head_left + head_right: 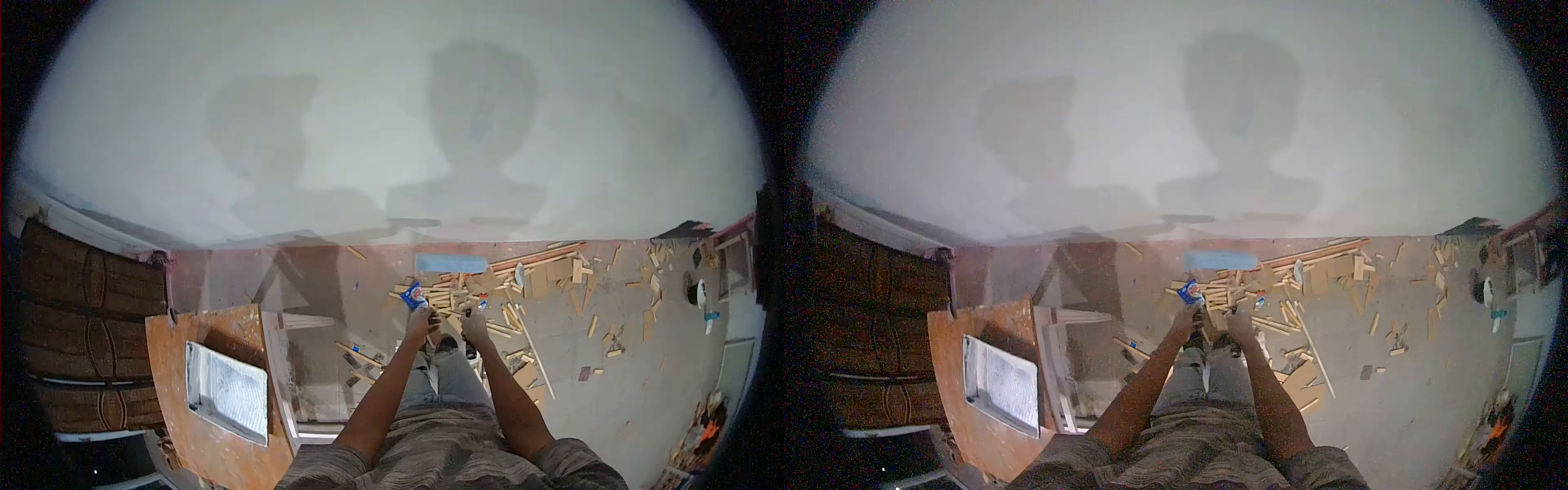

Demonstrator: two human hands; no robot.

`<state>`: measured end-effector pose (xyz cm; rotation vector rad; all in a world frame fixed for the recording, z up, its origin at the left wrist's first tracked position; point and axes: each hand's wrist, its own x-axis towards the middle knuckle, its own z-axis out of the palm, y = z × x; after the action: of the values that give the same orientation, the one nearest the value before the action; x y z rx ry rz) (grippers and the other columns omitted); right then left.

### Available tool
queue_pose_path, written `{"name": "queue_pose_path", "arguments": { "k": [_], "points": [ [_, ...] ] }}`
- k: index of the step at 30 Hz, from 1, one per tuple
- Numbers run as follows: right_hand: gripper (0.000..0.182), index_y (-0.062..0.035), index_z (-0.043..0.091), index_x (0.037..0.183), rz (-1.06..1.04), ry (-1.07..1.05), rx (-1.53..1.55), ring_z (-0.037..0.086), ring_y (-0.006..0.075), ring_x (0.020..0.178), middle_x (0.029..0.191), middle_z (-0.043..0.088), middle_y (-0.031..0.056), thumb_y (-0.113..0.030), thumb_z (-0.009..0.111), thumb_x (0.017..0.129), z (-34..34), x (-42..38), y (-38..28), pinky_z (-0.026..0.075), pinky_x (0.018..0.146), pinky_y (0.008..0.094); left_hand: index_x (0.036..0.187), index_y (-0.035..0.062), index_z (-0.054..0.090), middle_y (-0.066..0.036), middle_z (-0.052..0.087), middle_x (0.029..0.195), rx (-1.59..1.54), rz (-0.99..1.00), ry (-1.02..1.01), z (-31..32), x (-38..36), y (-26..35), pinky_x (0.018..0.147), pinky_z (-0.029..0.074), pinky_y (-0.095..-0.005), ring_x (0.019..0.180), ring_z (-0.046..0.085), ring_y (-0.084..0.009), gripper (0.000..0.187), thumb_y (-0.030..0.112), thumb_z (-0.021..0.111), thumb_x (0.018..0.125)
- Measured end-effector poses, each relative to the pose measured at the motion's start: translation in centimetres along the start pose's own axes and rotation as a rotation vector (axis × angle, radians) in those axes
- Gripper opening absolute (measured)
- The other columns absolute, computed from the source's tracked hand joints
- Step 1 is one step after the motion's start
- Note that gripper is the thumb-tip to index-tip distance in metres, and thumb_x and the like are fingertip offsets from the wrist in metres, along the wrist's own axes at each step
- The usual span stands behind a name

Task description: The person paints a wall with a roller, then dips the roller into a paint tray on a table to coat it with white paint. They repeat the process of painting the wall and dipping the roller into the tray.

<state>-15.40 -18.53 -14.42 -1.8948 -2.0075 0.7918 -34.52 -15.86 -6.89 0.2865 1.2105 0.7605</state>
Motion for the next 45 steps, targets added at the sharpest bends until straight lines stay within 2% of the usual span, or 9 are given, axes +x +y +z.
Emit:
{"name": "queue_pose_path", "arguments": {
  "k": [7,14,20,27,30,36,39,43,45],
  "points": [
    [0.017,-0.0041,0.043,0.092,0.479,0.067,0.906,0.044,0.0145,0.040,0.058,0.045,0.0050,-0.010,0.051,0.078,-9.7,-2.9,-8.1,0.038,0.034,0.0276,0.092,0.0113,0.053,-0.003,0.056,0.081,-0.107,0.054,0.032,-1.4,-3.4,-2.6,0.065,0.048,-0.0327,0.074,0.058,-0.0173,0.017,0.026,0.048,0.085],
    [0.011,-0.0127,0.045,0.079,0.498,-0.064,1.397,0.040,0.0102,0.039,0.052,0.040,-0.0002,-0.018,0.054,0.083,-14.1,-7.9,-6.0,0.034,0.034,0.0238,0.090,0.0092,0.050,-0.009,0.057,0.085,-0.359,0.158,0.154,-2.1,-8.2,-7.2,0.066,0.046,-0.0370,0.076,0.056,-0.0229,0.027,0.035,0.044,0.084],
    [0.022,-0.0112,0.048,0.065,0.525,-0.006,0.735,0.037,0.0082,0.036,0.048,0.038,-0.0038,-0.026,0.054,0.080,-12.0,-17.6,-5.2,0.029,0.033,0.0242,0.072,0.0128,0.050,-0.007,0.057,0.072,-0.491,0.163,0.119,-3.8,-13.4,-14.0,0.062,0.045,-0.0353,0.067,0.057,-0.0216,0.026,0.034,0.040,0.084],
    [0.021,-0.0095,0.044,0.068,0.330,-0.270,1.071,0.038,0.0079,0.036,0.048,0.037,-0.0032,-0.023,0.052,0.082,-7.8,-21.0,-11.6,0.033,0.034,0.0238,0.080,0.0108,0.052,-0.006,0.054,0.071,-0.402,0.250,0.424,-8.3,-21.8,-13.2,0.061,0.045,-0.0346,0.066,0.055,-0.0182,0.023,0.033,0.047,0.083],
    [0.019,-0.0102,0.044,0.071,-0.178,-0.171,0.681,0.039,0.0077,0.037,0.049,0.039,-0.0032,-0.021,0.053,0.083,-2.1,-18.7,-14.7,0.034,0.034,0.0230,0.088,0.0116,0.052,-0.005,0.054,0.076,-0.408,0.423,0.525,-12.8,-25.0,-9.5,0.057,0.045,-0.0294,0.065,0.054,-0.0162,0.016,0.027,0.051,0.084],
    [0.026,0.0012,0.052,0.079,0.006,-0.493,0.830,0.045,0.0155,0.051,0.056,0.044,0.0077,-0.025,0.053,0.082,-4.5,-21.2,-36.9,0.038,0.049,0.0330,0.086,0.0062,0.054,-0.002,0.053,0.071,-0.312,0.961,0.767,-25.2,-34.2,-1.8,0.052,0.040,-0.0214,0.058,0.050,-0.0087,0.009,0.014,0.051,0.084],
    [0.017,-0.0086,0.049,0.079,0.059,-0.670,0.727,0.041,0.0068,0.043,0.050,0.040,-0.0029,-0.025,0.050,0.085,-2.1,-21.2,-45.2,0.032,0.037,0.0211,0.085,0.0039,0.054,-0.002,0.052,0.068,-0.424,1.110,0.943,-31.8,-40.6,0.5,0.054,0.041,-0.0229,0.060,0.050,-0.0092,0.012,0.015,0.051,0.085],
    [0.021,0.0016,0.049,0.080,-0.573,-0.282,0.521,0.050,0.0150,0.053,0.057,0.049,0.0082,-0.019,0.052,0.083,3.9,-20.5,-53.4,0.039,0.050,0.0323,0.086,0.0010,0.055,-0.004,0.052,0.072,-0.249,1.071,1.410,-45.0,-43.9,-0.9,0.056,0.042,-0.0260,0.064,0.049,-0.0112,0.011,0.012,0.052,0.083],
    [0.017,0.0009,0.047,0.085,-0.463,-0.673,0.689,0.053,0.0161,0.056,0.059,0.052,0.0097,-0.014,0.054,0.082,2.5,-21.4,-58.1,0.041,0.051,0.0317,0.087,0.0009,0.054,-0.004,0.052,0.073,-0.249,1.018,1.508,-50.5,-44.3,-1.7,0.056,0.042,-0.0259,0.064,0.049,-0.0113,0.011,0.012,0.053,0.083]
  ]
}}
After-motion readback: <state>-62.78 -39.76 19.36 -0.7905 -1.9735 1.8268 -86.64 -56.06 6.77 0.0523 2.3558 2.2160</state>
